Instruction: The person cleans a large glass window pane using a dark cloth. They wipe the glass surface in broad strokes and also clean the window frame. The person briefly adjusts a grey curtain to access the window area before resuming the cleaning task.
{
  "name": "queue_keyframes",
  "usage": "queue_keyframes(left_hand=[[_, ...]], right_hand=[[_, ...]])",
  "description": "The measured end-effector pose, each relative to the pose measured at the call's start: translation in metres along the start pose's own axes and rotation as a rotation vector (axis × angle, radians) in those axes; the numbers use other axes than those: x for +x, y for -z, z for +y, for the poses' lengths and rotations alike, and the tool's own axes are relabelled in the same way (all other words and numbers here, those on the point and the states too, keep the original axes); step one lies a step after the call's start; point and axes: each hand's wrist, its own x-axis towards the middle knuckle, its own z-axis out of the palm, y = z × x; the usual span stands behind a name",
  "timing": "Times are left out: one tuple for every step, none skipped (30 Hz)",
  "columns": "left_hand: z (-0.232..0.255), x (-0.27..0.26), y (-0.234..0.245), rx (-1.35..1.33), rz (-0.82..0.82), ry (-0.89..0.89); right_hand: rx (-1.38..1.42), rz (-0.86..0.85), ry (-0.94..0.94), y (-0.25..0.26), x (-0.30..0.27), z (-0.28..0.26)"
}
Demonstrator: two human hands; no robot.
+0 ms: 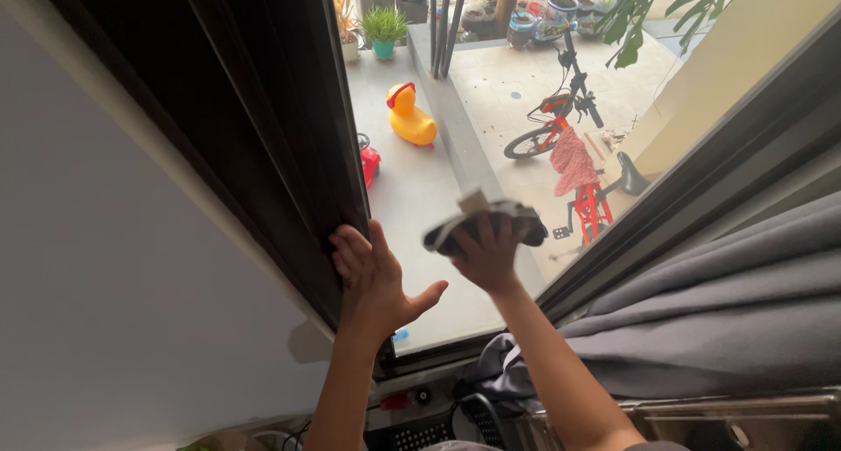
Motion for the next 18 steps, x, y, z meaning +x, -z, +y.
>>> queue_keyframes(left_hand=[[-0.001,-0.001,0.002,-0.006,0.001,-0.006],[-0.001,-0.002,0.004,-0.017,-0.018,0.0],[0.0,-0.001,0.006,-0.026,-0.037,0.005],[0.002,-0.001,0.008,-0.035,-0.055,0.01],[0.003,0.0,0.011,-0.036,-0.059,0.001],[0.005,0.0,0.013,-0.037,-0.062,-0.008],[0.006,0.001,0.015,-0.038,-0.062,-0.016],[0.008,0.0,0.017,-0.04,-0.072,-0.021],[0.01,-0.002,0.019,-0.042,-0.08,-0.024],[0.012,-0.003,0.02,-0.044,-0.088,-0.027],[0.012,-0.004,0.022,-0.065,-0.065,-0.05],[0.013,-0.007,0.023,-0.086,-0.041,-0.074],[0.012,-0.008,0.023,-0.107,-0.015,-0.1],[0.011,-0.011,0.023,-0.144,0.009,-0.11],[0.011,-0.015,0.022,-0.184,0.033,-0.119],[0.011,-0.017,0.021,-0.224,0.057,-0.129],[0.011,-0.019,0.017,-0.225,0.09,-0.141],[0.011,-0.018,0.011,-0.227,0.123,-0.152]], right_hand=[[0.036,-0.09,-0.01,-0.003,-0.019,0.011],[0.071,-0.18,-0.02,-0.003,-0.032,0.021],[0.044,-0.29,-0.114,0.0,-0.038,0.029],[0.017,-0.401,-0.209,0.006,-0.036,0.037],[-0.011,-0.511,-0.303,0.014,-0.026,0.042],[0.061,-0.212,-0.279,0.025,-0.01,0.045],[0.131,0.087,-0.248,0.035,0.014,0.045],[0.071,0.091,-0.568,0.04,0.047,0.041],[0.167,0.24,-0.721,0.051,0.08,0.038],[0.227,0.351,-0.827,0.063,0.111,0.033],[0.262,0.408,-0.85,0.074,0.137,0.022],[0.279,0.432,-0.847,0.085,0.157,0.011],[0.278,0.427,-0.809,0.091,0.174,-0.002],[0.265,0.409,-0.757,0.094,0.186,-0.017],[0.232,0.368,-0.673,0.09,0.187,-0.032],[0.199,0.331,-0.564,0.088,0.191,-0.045],[0.174,0.286,-0.445,0.087,0.195,-0.06],[0.153,0.243,-0.333,0.081,0.188,-0.069]])
